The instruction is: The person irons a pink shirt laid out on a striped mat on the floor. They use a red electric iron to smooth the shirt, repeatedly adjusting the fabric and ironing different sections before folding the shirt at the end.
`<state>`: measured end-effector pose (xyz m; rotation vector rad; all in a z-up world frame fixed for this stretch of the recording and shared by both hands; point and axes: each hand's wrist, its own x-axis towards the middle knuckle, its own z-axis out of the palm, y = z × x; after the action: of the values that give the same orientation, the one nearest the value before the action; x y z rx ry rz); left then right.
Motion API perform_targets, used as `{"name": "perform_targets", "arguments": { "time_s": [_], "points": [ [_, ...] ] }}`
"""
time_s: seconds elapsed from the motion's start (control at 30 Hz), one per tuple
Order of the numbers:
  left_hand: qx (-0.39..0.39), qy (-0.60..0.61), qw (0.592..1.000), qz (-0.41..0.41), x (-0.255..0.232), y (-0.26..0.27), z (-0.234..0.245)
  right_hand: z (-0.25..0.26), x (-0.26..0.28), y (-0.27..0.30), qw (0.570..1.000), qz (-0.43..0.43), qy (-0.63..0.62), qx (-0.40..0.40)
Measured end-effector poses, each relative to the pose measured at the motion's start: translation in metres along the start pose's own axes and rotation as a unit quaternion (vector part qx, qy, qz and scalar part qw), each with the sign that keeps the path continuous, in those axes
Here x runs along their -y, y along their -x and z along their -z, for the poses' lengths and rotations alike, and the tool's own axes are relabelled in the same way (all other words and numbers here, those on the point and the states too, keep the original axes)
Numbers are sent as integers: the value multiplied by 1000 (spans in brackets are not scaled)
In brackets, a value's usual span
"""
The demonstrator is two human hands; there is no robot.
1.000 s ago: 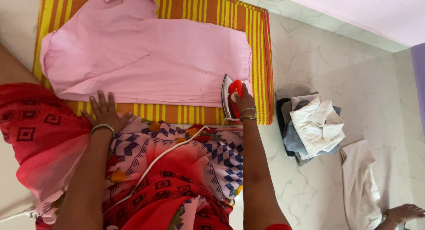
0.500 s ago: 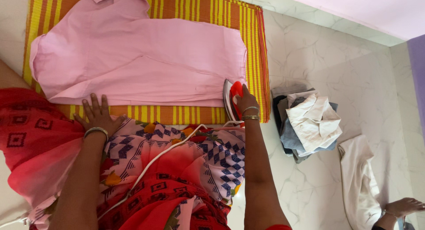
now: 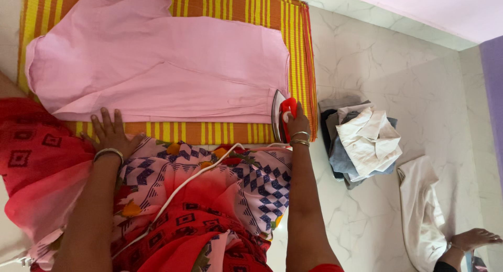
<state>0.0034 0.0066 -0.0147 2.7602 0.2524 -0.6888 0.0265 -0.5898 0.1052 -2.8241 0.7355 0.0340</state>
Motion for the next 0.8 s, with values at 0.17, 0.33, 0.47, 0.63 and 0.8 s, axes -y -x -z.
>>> {"name": "perform_targets", "arguments": {
  "time_s": [0.17,0.33,0.47,0.63,0.8],
  "points": [
    [-2,0,1000,-2,1,-3,-2,12,-18,-2,999,-25,22,2],
    [-9,24,1000,7,4,-10,-13,28,-28,4,998,-66,-2,-5],
    [-17,7,1000,-1,8,-19,-20,41,-33,18,993,-118,1,6],
    [-12,27,1000,3,9,-17,-19,20,-31,15,981,-86,141,-102],
    [-220,223,949,30,26,-19,-27,-44,-12,23,972,177,121,-97]
  ]
}}
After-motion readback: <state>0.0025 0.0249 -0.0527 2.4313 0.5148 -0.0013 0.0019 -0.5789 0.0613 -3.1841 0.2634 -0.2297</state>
